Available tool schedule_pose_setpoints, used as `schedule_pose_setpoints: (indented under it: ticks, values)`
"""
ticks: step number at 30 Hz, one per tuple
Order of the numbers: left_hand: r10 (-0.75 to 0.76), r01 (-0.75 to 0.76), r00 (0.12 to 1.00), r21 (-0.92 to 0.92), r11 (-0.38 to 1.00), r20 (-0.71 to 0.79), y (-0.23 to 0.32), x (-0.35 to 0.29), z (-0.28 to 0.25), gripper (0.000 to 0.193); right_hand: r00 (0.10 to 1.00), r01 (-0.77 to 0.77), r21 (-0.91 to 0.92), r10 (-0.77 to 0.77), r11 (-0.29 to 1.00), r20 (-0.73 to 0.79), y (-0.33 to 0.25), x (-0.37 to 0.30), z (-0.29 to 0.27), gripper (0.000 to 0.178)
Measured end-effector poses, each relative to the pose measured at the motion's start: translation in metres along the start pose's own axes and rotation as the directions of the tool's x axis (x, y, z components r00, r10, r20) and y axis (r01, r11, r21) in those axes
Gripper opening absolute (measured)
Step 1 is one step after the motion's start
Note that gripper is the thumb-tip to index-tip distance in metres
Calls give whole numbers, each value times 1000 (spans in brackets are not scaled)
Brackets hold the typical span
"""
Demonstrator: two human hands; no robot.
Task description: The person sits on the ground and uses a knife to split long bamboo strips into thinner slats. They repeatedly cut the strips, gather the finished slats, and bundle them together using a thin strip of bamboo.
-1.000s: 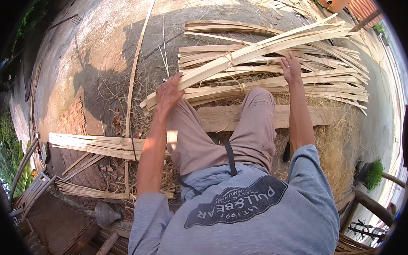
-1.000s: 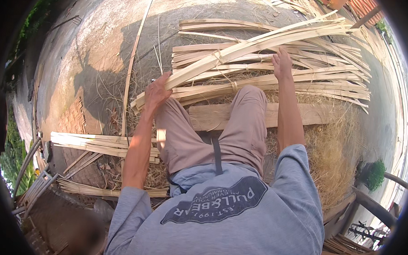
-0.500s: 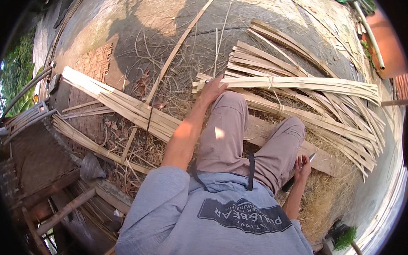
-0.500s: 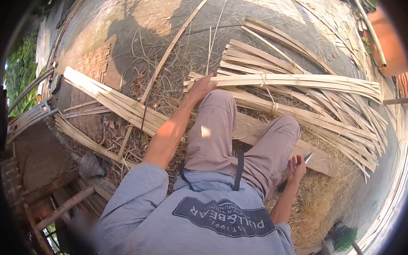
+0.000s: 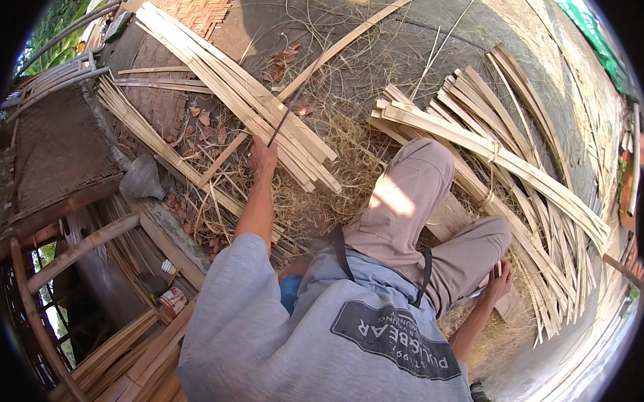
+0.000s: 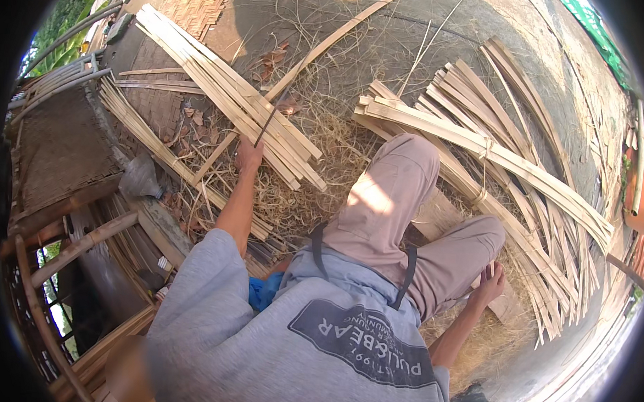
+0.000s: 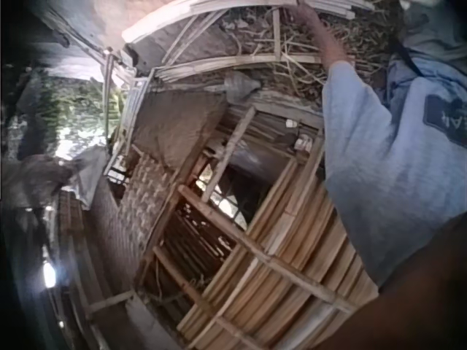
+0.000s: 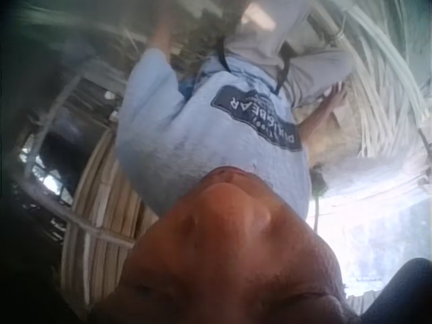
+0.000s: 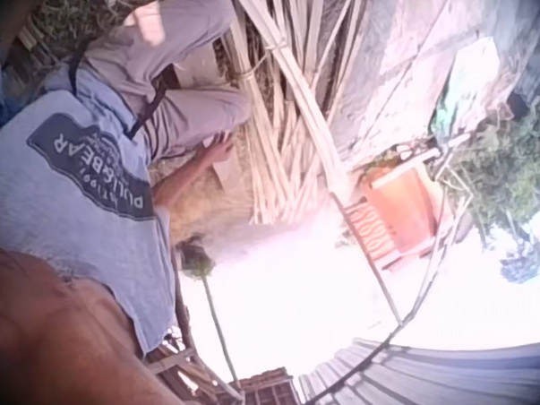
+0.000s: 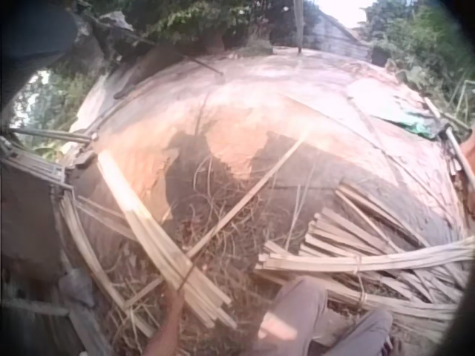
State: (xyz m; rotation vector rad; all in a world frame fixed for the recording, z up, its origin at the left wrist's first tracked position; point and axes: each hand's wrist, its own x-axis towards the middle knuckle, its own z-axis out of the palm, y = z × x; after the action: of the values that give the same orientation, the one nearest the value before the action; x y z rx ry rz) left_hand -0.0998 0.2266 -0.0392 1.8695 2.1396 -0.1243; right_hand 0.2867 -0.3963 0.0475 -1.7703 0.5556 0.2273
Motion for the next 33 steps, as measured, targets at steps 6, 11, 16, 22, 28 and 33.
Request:
schedule_pose_setpoints:
  ticks: [6,11,16,22,28,33]
  values:
    - [325,-324,945,-270,907,-42,35,-51,-2,31,989,142,-218,-127,966,80,-16,-1,30,28]
    - [319,-268,947,-462,845,35,89,-91,4,44,959,282,-347,-256,894,119,-8,-15,30,25]
    - [-316,136,909,-523,841,-273,33,-14,42,80,936,353,-363,-324,862,141,-5,-40,27,25]
    - [29,638,770,-765,-88,638,-24,35,58,85,894,414,-497,-442,762,68,-18,-64,63,26]
    - [213,604,797,-759,-245,566,-11,2,71,87,888,394,-492,-459,776,-14,-10,-67,59,25]
    - [361,505,856,-751,-425,371,4,3,76,89,811,479,-649,-581,591,69,-21,-76,67,25]
